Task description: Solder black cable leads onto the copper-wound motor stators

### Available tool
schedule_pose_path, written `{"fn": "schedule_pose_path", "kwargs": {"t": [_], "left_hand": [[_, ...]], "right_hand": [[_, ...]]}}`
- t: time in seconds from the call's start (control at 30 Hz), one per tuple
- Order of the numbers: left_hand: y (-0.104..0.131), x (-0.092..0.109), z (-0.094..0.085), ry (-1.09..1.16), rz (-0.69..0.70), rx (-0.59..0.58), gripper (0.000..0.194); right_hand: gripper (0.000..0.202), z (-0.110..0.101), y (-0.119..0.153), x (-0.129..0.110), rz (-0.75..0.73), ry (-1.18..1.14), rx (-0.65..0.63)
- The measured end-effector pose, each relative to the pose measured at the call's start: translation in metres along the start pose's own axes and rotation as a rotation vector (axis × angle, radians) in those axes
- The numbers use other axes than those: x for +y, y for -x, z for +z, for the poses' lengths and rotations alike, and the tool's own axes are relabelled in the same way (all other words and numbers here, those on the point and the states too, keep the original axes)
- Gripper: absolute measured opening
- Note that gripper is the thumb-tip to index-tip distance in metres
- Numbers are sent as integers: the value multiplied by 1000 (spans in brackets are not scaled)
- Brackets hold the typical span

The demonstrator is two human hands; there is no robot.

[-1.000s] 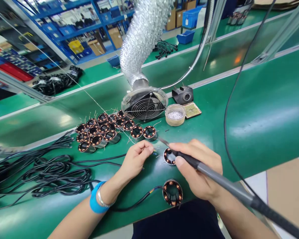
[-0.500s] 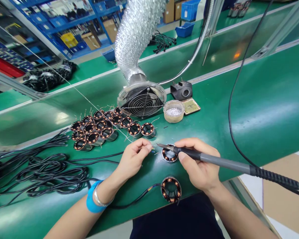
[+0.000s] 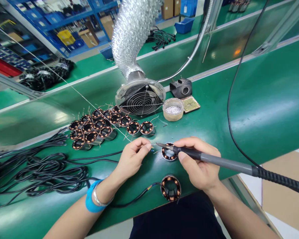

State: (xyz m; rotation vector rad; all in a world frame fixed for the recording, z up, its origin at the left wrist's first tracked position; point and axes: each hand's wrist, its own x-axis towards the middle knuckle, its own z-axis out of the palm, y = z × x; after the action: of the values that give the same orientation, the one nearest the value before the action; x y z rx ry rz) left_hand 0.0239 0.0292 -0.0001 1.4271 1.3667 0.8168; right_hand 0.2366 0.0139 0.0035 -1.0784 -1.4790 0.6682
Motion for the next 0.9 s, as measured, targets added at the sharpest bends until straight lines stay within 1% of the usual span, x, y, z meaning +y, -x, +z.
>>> {"fn": "schedule_pose_path", "kwargs": {"t": [0.27, 0.43, 0.63, 0.73, 0.9], "left_hand": [[1, 3, 1, -17, -6, -8, 21], [1, 3, 1, -20, -11, -8, 21], [1, 4, 2, -24, -6, -11, 22], [1, 4, 1, -26, -5, -11, 21], [1, 3, 1, -29, 2, -8, 20]], "right_hand": [[13, 4, -1, -1, -31, 2, -42], [16, 6, -3, -9, -98, 37, -71], [22, 10, 0, -15, -217, 71, -118], [24, 9, 0, -17, -239, 66, -109], [26, 6, 0, -19, -231, 50, -59]]}}
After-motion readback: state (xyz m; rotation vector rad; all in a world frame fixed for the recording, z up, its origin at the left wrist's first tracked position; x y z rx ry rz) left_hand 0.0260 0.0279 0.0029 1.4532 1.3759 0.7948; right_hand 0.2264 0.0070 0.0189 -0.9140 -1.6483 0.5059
